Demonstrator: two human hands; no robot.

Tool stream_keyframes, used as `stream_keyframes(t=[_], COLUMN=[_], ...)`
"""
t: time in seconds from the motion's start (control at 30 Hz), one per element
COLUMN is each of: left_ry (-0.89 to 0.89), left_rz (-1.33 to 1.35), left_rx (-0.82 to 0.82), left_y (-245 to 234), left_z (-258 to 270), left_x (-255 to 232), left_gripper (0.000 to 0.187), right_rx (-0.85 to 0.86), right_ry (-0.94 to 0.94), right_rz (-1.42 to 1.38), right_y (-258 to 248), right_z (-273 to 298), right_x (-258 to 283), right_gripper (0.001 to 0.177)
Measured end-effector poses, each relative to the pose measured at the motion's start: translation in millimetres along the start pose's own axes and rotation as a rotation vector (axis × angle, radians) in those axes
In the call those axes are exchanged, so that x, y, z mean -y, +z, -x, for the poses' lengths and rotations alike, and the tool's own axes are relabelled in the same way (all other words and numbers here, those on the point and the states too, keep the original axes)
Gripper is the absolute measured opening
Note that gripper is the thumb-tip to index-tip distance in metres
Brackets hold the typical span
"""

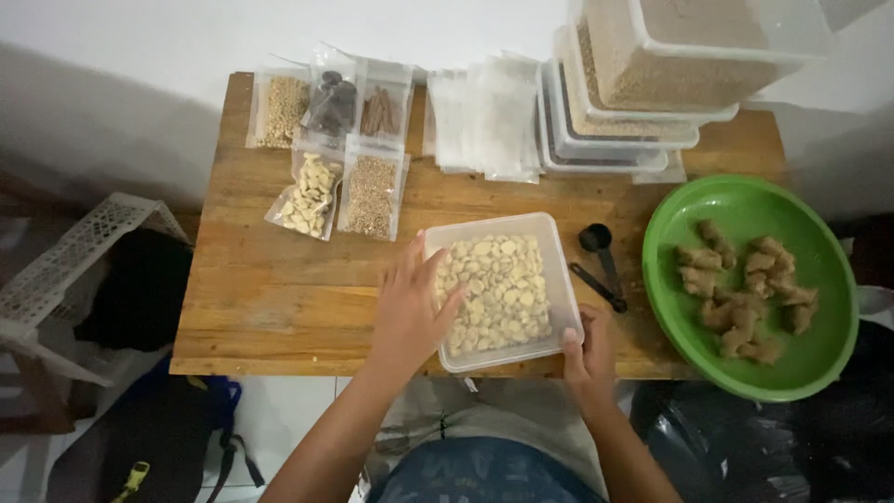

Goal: The person scoops sliced pieces of food from a plastic container into a small plastic bag using a measuring spoon and seals the bag.

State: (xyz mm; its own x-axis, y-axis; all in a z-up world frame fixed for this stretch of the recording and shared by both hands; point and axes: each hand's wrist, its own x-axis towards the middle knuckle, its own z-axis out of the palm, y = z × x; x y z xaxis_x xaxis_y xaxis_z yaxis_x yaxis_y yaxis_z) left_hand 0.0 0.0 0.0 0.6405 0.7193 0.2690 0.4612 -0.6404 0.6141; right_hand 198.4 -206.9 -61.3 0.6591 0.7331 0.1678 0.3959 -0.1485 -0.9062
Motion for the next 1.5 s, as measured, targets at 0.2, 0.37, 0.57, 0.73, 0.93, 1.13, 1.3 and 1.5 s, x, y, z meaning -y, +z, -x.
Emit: stream_keyframes(t=[0.2, 0.37, 0.57, 0.73, 0.93, 1.13, 1.3, 1.5], left_ry=[0.051, 0.082, 0.094, 0.09, 0.089, 0.147, 0.293, 0.162], left_rz=[0.568, 0.529, 0.518, 0.519, 0.518, 0.423, 0.009, -0.112], left_rx=[-0.198, -0.171, -0.211, -0.177, -0.197, -0.218, -0.172, 0.184], left_y=[27.3, 28.4, 37.0, 33.1, 30.4, 28.1, 7.4, 5.8], left_z=[11.1, 12.0, 11.5, 14.1, 10.3, 6.6, 0.1, -56.9], left_x=[32.0, 35.2, 41.3, 38.6, 27.7, 21.9, 26.3, -52.0], left_gripper=[0.055, 0.059, 0.058, 0.059, 0.053, 0.039, 0.042, 0.048], right_rx=[0.007, -0.138, -0.242, -0.256, -0.204, -0.03, 0.033, -0.013], right_ry=[-0.079, -0.174, -0.19, -0.178, -0.166, 0.064, 0.187, -0.072], right_rz=[0.041, 0.189, 0.291, 0.34, 0.415, 0.342, -0.111, -0.428], right_y=[0.2, 14.1, 21.4, 21.6, 19.7, 8.0, -0.4, 1.5], right_z=[3.3, 8.7, 14.8, 16.5, 22.6, 12.8, 1.5, -73.1], right_x=[5.2, -11.5, -13.6, -18.6, -70.3, -17.0, 23.1, -3.5], right_gripper=[0.043, 0.041, 0.038, 0.035, 0.034, 0.038, 0.075, 0.074])
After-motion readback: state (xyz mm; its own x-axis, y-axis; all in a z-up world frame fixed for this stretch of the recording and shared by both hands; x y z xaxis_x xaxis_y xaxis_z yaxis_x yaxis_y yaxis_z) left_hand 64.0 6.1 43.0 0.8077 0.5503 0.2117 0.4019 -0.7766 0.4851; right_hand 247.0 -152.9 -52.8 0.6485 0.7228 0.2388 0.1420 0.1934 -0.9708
